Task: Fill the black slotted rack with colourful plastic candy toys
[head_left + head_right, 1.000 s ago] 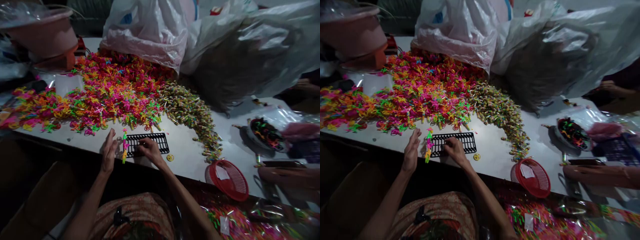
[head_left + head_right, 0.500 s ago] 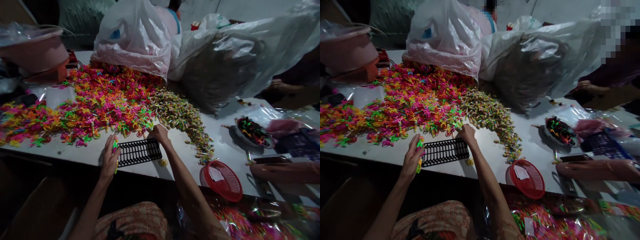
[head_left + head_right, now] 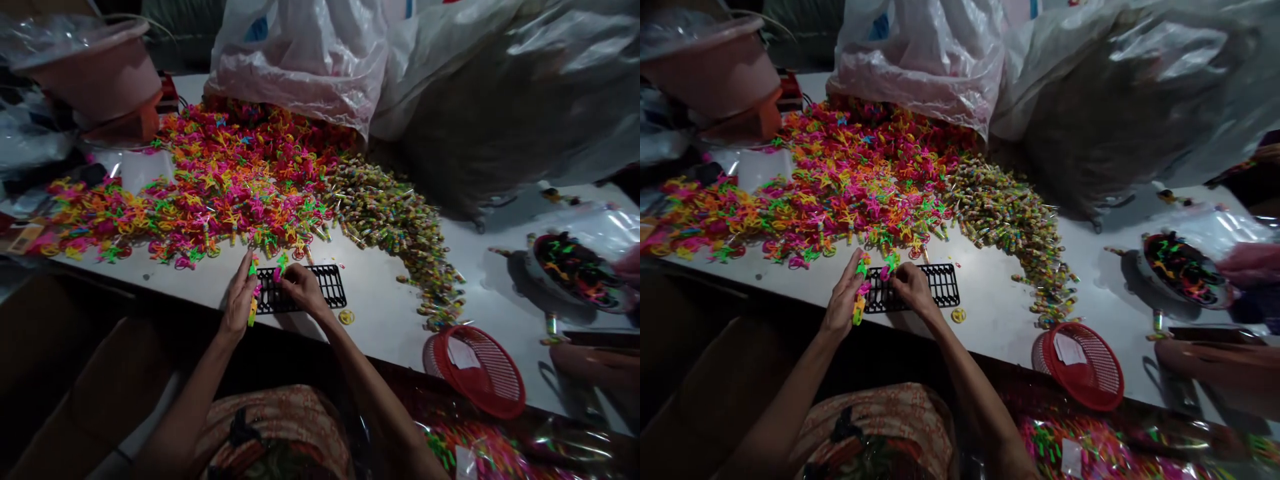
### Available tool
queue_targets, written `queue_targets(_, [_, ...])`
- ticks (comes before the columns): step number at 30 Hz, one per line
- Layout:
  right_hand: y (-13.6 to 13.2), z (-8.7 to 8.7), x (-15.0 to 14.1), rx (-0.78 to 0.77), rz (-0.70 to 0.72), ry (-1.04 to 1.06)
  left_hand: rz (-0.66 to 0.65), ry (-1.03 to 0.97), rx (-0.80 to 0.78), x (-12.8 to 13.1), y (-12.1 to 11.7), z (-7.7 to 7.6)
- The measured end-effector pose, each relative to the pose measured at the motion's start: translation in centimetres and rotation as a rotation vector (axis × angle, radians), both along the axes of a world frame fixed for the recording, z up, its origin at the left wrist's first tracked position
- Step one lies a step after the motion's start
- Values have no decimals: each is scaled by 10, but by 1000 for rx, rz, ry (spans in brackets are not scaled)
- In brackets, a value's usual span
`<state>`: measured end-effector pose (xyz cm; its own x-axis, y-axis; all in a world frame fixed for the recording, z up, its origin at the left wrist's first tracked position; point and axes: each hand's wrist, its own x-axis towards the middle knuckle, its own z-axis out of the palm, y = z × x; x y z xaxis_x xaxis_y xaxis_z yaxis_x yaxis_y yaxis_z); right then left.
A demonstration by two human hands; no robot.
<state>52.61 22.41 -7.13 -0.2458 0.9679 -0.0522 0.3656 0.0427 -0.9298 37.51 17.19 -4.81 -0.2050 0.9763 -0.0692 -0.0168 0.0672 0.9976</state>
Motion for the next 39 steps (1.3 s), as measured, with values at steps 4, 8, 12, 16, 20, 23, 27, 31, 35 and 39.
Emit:
queue_targets(4, [0,-3,-15,18,28,73,-10,39,-2,0,-1,0])
queue_targets(8, [1,-4,-27,4,34,109,-3,79,-20,0,-2,0])
queue_targets(12, [6,-2,-31,23,95,100,-6,75,-5,0,-3,1])
queue_targets(16, [12,11,-28,72,171,-140,-17,100,-17,1,-3,2])
queue_targets(20, [11,24,-39,124,278,-563,-34,211,23,3,-2,0])
queue_targets(23, [11,27,-38,119,334,-610,-49,304,42,3,-4,-1])
queue_targets(27, [31,30,-2,97,148,-569,-52,360,66,3,-7,3])
queue_targets(31, [63,35,28,-10,-55,-884,-96,516,178,6,-3,8])
queue_targets(35, [72,41,37,-81,-95,-956,-143,627,232,7,5,4])
queue_targets(39, [53,44,49,-100,-175,-911,-102,609,264,7,7,-3])
